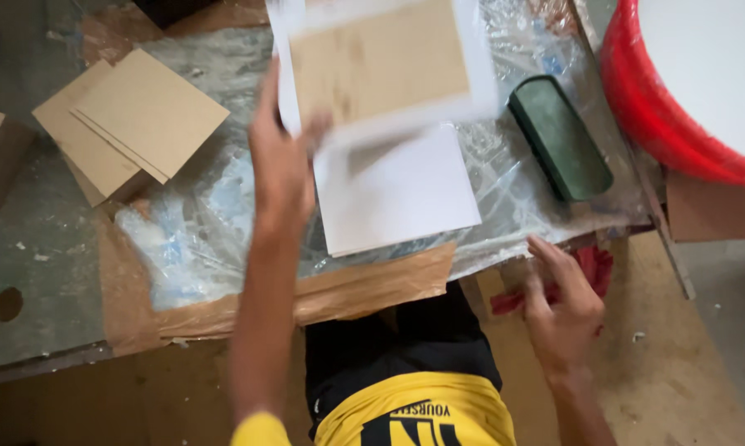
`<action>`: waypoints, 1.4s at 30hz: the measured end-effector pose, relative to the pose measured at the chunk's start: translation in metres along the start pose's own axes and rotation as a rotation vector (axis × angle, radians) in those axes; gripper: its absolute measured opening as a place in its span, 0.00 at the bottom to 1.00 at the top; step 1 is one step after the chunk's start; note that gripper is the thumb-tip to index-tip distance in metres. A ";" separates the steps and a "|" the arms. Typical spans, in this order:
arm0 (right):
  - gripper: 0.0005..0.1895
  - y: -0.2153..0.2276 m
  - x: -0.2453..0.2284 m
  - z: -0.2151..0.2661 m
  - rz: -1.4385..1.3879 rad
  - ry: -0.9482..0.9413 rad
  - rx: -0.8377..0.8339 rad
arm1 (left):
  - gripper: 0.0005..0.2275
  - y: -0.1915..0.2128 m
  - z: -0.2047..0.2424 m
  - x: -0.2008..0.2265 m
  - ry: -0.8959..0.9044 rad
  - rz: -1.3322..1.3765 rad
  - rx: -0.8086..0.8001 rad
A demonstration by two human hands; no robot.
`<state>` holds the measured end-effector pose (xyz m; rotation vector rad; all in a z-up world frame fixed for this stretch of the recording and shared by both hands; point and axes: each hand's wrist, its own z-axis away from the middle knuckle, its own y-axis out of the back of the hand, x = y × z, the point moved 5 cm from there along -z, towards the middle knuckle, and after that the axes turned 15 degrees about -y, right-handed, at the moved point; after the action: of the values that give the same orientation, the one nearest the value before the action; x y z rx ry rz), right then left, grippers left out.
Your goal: The person repeatedly places a small brown paper square onto a white sheet, presses it down, and then uses a green handheld roller to smooth the surface. The person then lifts the bonded paper and places it onto a growing stack of finished units. This cycle is repeated continuously throughout the clip.
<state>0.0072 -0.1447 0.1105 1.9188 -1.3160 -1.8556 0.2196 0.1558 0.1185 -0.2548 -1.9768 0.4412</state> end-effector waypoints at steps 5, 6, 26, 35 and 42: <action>0.17 0.015 0.038 0.005 -0.006 -0.138 0.047 | 0.31 -0.031 -0.107 -0.006 0.060 0.130 -0.006; 0.17 0.017 0.043 0.007 -0.005 -0.170 0.051 | 0.30 -0.037 -0.117 -0.004 0.031 0.195 -0.038; 0.16 -0.109 -0.046 -0.121 -0.728 -0.255 -0.156 | 0.38 -0.094 -0.014 -0.005 -0.283 -0.275 -0.098; 0.15 -0.065 -0.017 -0.071 -0.749 -0.390 -0.088 | 0.33 -0.024 -0.174 -0.099 0.005 -0.232 0.080; 0.15 -0.039 0.006 -0.048 -0.851 -0.432 -0.088 | 0.28 -0.003 -0.175 -0.123 -0.019 -0.597 -0.103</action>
<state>0.0663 -0.1464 0.0911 2.3190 -0.4458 -2.7676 0.4303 0.1410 0.0856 0.2763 -1.9815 -0.0441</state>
